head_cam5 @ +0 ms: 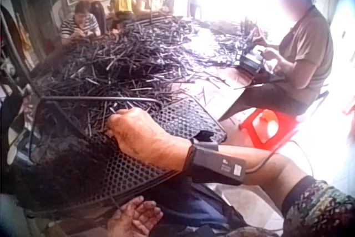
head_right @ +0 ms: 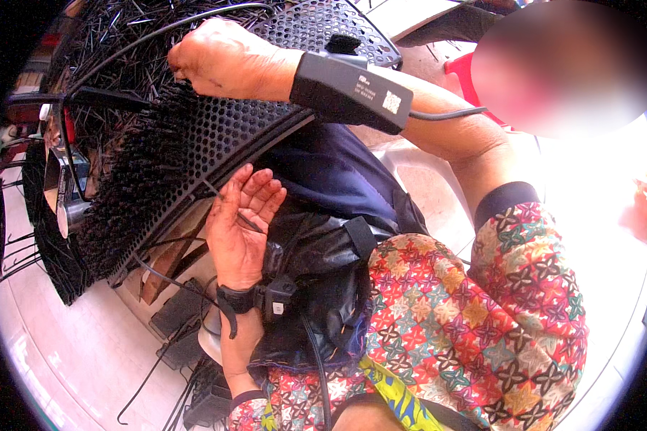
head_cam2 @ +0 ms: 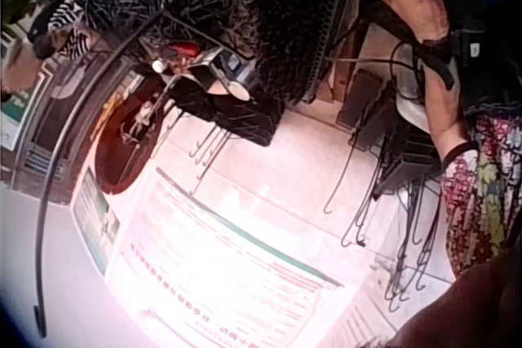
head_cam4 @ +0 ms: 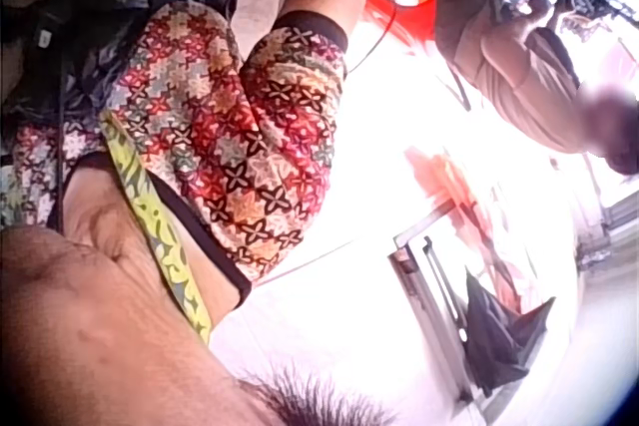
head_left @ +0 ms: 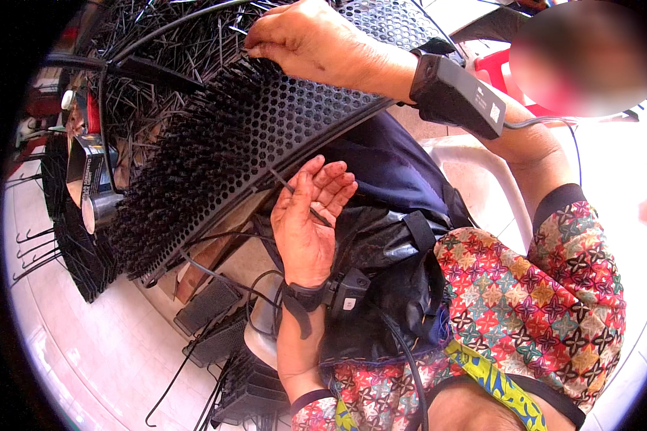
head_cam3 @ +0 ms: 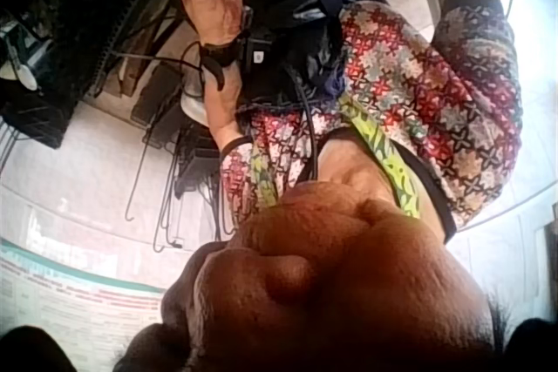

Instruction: The person picks up black cable ties one at a time and inserts them into individual holes in a black plastic grid.

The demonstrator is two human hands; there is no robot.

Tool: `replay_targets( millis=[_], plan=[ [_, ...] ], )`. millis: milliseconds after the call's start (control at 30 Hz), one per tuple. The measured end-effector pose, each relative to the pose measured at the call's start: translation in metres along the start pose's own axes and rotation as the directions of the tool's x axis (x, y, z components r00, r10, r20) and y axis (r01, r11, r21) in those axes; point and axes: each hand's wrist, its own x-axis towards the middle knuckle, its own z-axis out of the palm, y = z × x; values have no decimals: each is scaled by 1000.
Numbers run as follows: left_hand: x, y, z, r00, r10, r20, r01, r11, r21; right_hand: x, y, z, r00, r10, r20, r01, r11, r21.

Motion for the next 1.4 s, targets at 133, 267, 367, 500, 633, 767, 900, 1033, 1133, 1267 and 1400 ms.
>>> replay_targets(
  millis=[133, 267, 367, 500, 633, 767, 900, 1033, 1133, 1267, 1400],
  plan=[
    [0, 0, 0, 999, -25, 35, 26, 999, -31, -5, 1, 2, 1000, 19, -11, -19, 1000, -4],
    [1, 0, 3, 998, -43, 38, 44, 998, -34, 0, 1, 3, 996, -79, 44, 80, 996, -30],
    [2, 0, 1, 997, -52, 55, 53, 998, -15, 8, -1, 4, 990, -108, 87, 112, 993, -47],
    [1, 2, 3, 997, -54, 56, 54, 999, 0, 12, 2, 5, 983, -109, 147, 111, 994, -8],
    [2, 3, 4, 995, -60, 85, 61, 998, -6, 9, 4, 5, 983, -97, 155, 100, 995, -14],
    [3, 5, 1, 991, -72, 112, 76, 997, -32, 4, 9, 4, 989, -141, 44, 141, 990, -9],
    [4, 2, -1, 984, -87, 155, 102, 991, -92, -6, 14, 1, 993, -113, -18, 111, 990, -90],
    [5, 0, -1, 980, -87, 176, 107, 989, -106, -9, 10, -3, 988, -149, 38, 153, 978, -144],
    [4, 2, 2, 978, -92, 189, 112, 988, -102, -5, 5, -4, 978, -198, 63, 206, 962, -180],
    [5, 2, 2, 976, -97, 193, 115, 989, -88, 1, 0, -4, 956, -258, 137, 283, 936, -211],
    [3, 5, 4, 982, -89, 167, 105, 991, -87, -4, -6, -1, 958, -176, 226, 243, 917, -316]
  ],
)
